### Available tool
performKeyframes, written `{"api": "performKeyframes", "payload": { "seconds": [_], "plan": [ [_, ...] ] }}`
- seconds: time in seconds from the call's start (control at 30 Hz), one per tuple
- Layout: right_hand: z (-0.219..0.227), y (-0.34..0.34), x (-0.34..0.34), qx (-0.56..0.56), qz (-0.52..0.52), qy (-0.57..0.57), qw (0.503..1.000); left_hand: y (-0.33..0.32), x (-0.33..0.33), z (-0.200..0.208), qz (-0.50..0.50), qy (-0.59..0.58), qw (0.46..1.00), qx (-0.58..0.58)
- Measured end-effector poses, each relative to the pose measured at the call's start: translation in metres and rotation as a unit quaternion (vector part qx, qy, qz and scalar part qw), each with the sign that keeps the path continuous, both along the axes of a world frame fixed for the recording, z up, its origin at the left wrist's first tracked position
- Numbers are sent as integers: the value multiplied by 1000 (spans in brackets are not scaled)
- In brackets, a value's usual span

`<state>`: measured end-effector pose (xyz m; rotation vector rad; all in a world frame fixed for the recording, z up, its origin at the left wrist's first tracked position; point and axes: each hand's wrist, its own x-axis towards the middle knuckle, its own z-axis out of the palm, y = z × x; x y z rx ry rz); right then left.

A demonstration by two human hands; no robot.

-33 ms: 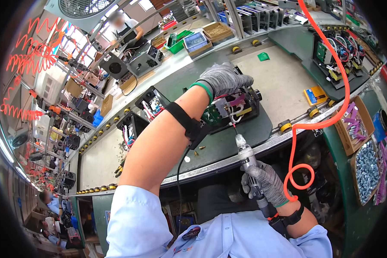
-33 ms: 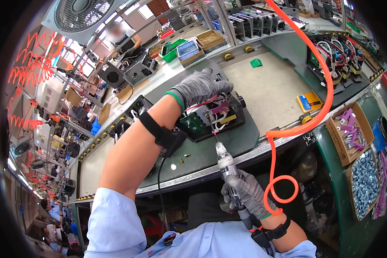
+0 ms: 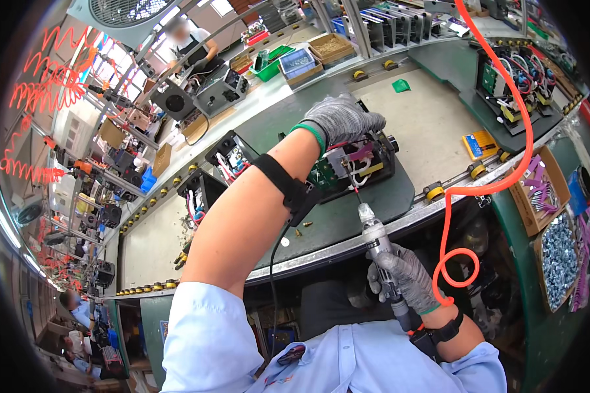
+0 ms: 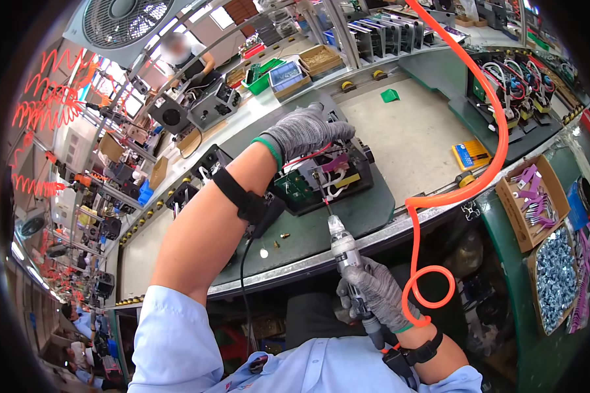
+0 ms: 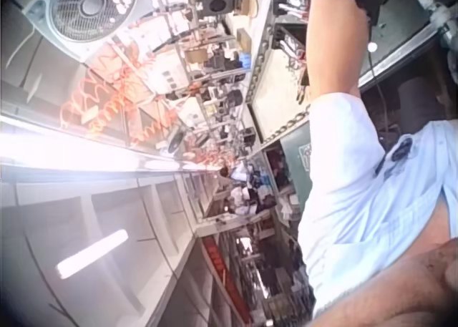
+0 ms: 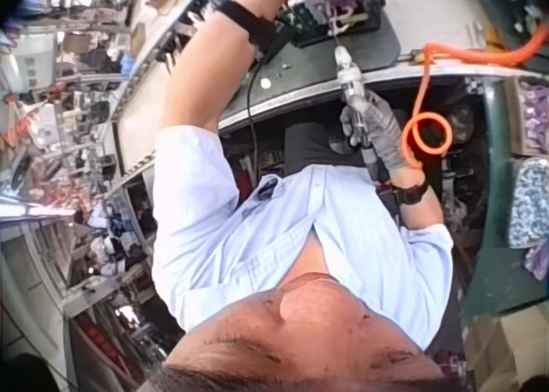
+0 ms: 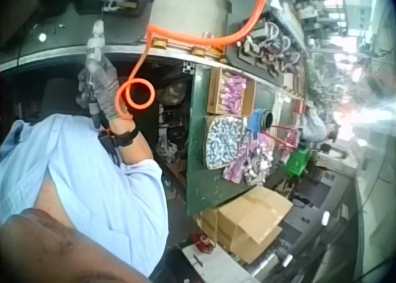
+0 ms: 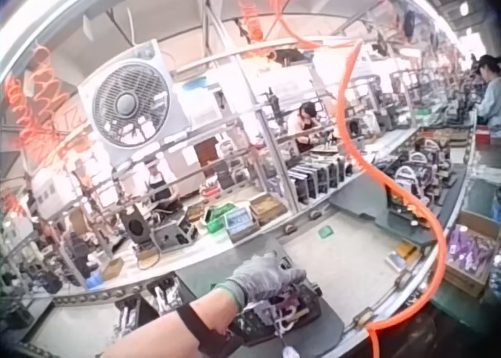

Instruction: The person is assembling and securing components of electric welding machines on a factory production line.

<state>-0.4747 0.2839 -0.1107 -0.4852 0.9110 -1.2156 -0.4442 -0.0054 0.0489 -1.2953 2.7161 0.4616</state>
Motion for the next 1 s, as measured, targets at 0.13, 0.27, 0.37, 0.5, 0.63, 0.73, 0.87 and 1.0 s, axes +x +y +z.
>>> {"api": "performKeyframes", "payload": {
  "seconds": [0.13,0.27,0.37,0.5,0.63,0.73,0.87,1.0],
  "plan": [
    [4,-2,-1,-33,-1,38,999,-6,-10,-3,-5,1,1000,28],
    [4,-4,0,-7,0,20,1000,-6,-18,-8,7,10,1000,-3],
    [-2,-4,4,-4,-2,7,1000,-6,-18,-10,26,-4,1000,-3],
    [-16,-5,10,-6,-12,-4,1000,-6,-14,-11,28,12,999,-14],
    [-23,-4,17,-13,-15,4,1000,-6,-10,-13,11,9,1000,-26],
    [-17,0,23,-13,-5,-100,995,-4,-8,-15,9,12,999,-40],
    [1,7,21,24,-18,-269,963,-2,-6,-15,11,1,999,-49],
    [12,3,7,28,-7,-138,990,-1,-6,-14,10,9,998,-58]
  ]
}}
